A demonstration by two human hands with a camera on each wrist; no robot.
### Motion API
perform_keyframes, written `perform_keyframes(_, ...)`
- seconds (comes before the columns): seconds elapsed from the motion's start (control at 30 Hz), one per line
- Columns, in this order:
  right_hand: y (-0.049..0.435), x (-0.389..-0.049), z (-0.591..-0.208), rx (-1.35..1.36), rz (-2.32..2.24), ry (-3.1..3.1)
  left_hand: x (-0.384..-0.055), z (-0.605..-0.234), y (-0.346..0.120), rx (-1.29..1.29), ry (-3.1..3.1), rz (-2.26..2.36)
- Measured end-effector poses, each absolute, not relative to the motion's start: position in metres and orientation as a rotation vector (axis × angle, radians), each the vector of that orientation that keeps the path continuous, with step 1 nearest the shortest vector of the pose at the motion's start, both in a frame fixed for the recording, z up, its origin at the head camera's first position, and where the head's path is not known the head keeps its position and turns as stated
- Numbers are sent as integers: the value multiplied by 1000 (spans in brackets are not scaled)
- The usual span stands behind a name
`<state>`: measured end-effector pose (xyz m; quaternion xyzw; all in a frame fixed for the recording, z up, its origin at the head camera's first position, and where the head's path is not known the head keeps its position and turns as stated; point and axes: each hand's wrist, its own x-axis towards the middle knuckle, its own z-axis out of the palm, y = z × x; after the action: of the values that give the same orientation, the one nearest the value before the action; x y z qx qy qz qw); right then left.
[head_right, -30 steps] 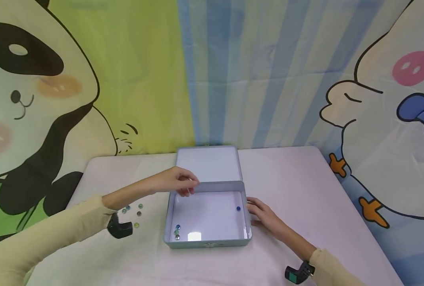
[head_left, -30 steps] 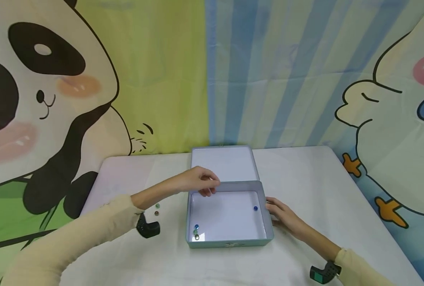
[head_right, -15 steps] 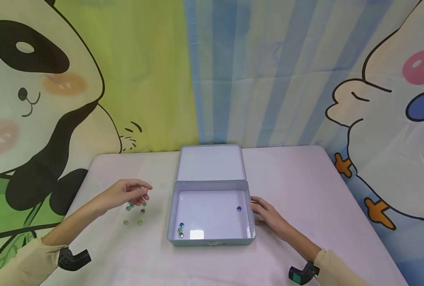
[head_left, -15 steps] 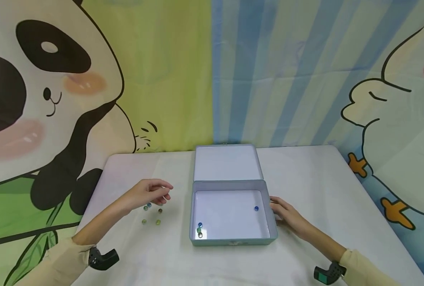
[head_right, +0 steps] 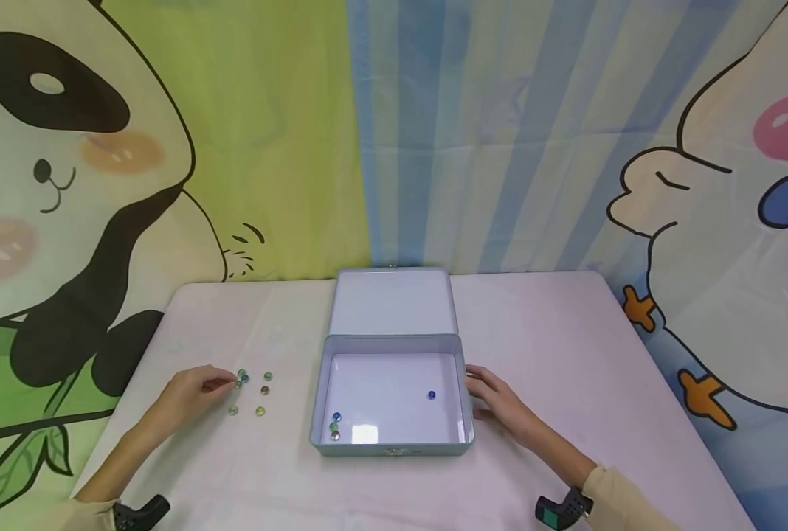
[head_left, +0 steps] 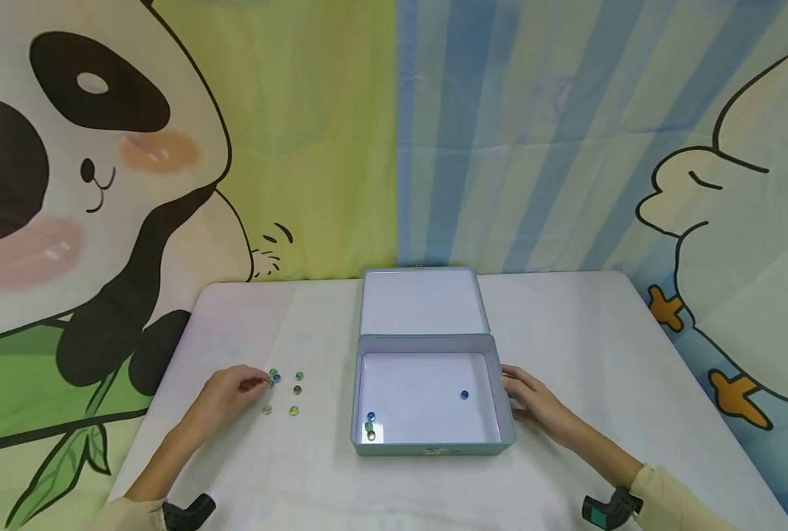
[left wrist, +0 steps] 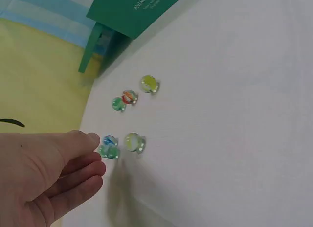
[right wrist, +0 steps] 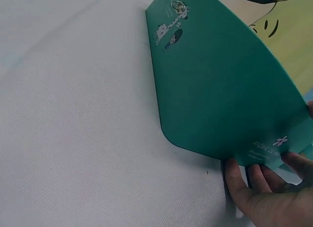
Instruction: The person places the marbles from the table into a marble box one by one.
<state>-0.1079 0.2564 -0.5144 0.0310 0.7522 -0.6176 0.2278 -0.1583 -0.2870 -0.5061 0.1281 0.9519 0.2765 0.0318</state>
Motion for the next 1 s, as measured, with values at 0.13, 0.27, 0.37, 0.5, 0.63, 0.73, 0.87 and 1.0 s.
perform_keyframes(0.13, 257, -108, -513, 81, -1703, 2065, -157, -514, -288, 395, 2956, 821)
perform_keyframes(0.27, 257, -107, -513, 70, -1706, 2053, -159, -517, -288, 412, 2971, 807)
perform_keyframes(0.37, 257, -107, -512, 65, -1712, 2052, -161, -519, -287, 429, 2977, 805)
perform_keyframes(0.5, 256, -107, -511, 64, -1709, 2053, -162, -523, -285, 434, 2990, 789)
perform_keyframes(0.63, 256, -107, -511, 76, -1703, 2054, -162, -524, -284, 419, 2984, 781)
perform_keyframes(0.73, 256, -107, -511, 82, -1702, 2054, -162, -525, -282, 400, 2980, 779)
perform_keyframes(0.87, 255, -107, -511, 80, -1697, 2055, -162, -525, -282, 396, 2976, 775)
perform_keyframes(1.0, 255, -107, -512, 77, -1698, 2058, -160, -520, -281, 392, 2972, 783)
